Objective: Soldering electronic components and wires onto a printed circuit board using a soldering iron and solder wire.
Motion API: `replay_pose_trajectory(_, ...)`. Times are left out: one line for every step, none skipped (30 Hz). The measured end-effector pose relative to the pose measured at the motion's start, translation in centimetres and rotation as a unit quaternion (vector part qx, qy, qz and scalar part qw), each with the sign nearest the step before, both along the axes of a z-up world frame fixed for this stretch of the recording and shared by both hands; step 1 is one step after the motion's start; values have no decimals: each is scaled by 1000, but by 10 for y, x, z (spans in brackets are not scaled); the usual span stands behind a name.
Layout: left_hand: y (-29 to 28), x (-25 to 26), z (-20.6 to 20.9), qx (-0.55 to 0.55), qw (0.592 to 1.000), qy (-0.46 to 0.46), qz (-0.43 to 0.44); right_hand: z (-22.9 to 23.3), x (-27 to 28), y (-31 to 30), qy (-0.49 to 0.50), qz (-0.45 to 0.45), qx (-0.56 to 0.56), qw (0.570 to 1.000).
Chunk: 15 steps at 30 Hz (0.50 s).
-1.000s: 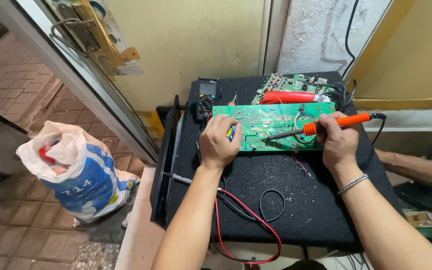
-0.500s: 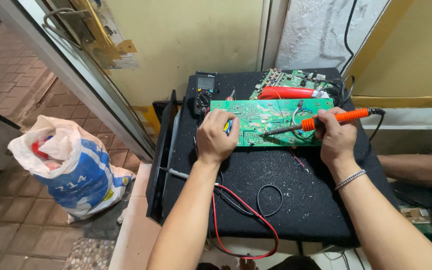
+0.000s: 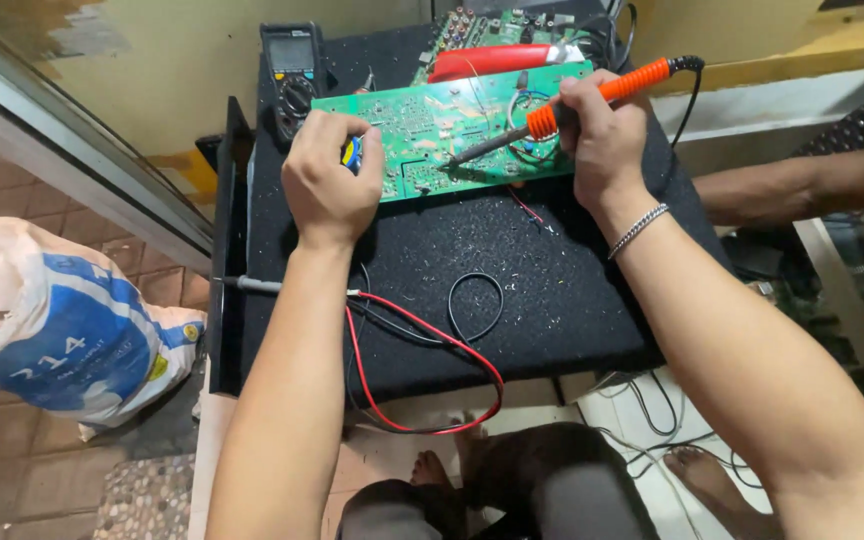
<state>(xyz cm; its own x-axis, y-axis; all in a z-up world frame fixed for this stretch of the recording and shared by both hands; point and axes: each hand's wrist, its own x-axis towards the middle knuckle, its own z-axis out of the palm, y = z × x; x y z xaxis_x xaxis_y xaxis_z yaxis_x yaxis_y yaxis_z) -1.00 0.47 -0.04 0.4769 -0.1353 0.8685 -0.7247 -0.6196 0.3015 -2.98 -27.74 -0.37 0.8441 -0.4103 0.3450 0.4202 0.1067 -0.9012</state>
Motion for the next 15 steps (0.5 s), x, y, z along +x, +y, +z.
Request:
replay_pose_trajectory(-1, 0, 0, 0, 1000, 0, -1, 0, -1, 0, 0, -1, 0, 1000)
replay_pose_trajectory(-1, 0, 0, 0, 1000, 0, -2, 1, -1, 0, -2, 5, 5, 1000)
replay_pose_trajectory(-1, -1, 0, 0, 1000, 2, -3, 2, -3, 2, -2, 11, 11, 1000)
replay_pose_trajectory(-1, -1, 1, 0, 1000, 4, -3, 2, -3, 2, -1, 11, 12, 1000)
replay_pose_trajectory(-1, 0, 2, 2, 1000, 6, -2, 2, -2, 1, 3, 7, 8, 1000)
replay_pose_trajectory(-1, 0, 2, 3, 1000, 9, 0, 2, -2, 1, 8, 3, 4, 1000)
replay_pose_trajectory(-1, 2, 2, 2, 1000, 7, 2, 2, -1, 0, 6, 5, 3, 1000)
replay_pose_trajectory(-1, 3, 2, 0, 1000, 0, -3, 1, 0, 0, 1, 10, 5, 1000)
replay_pose_trajectory(0, 1, 0, -2, 1000, 0, -7, -2, -2, -1, 3, 14, 8, 1000)
replay_pose_trajectory(0, -1, -1, -3, 1000, 4, -4, -3, -3, 0, 7, 17, 7, 1000)
replay_pose_trajectory(0, 0, 0, -3, 1000, 1, -5, -3, -1, -1, 3, 9, 3, 1000)
replay_pose_trajectory(-1, 2, 1, -3, 1000, -2, -6, -2, 1, -1, 0, 2, -1, 1000)
replay_pose_trajectory(-1, 2, 1, -3, 1000, -4, -5, -3, 3, -1, -2, 3, -1, 1000)
replay_pose_trajectory(-1, 2, 1, -4, 1000, -2, -1, -3, 4, -2, -3, 4, 11, 1000)
replay_pose_trajectory(-1, 2, 0, -4, 1000, 0, 2, -4, 4, -2, -3, 5, 23, 1000)
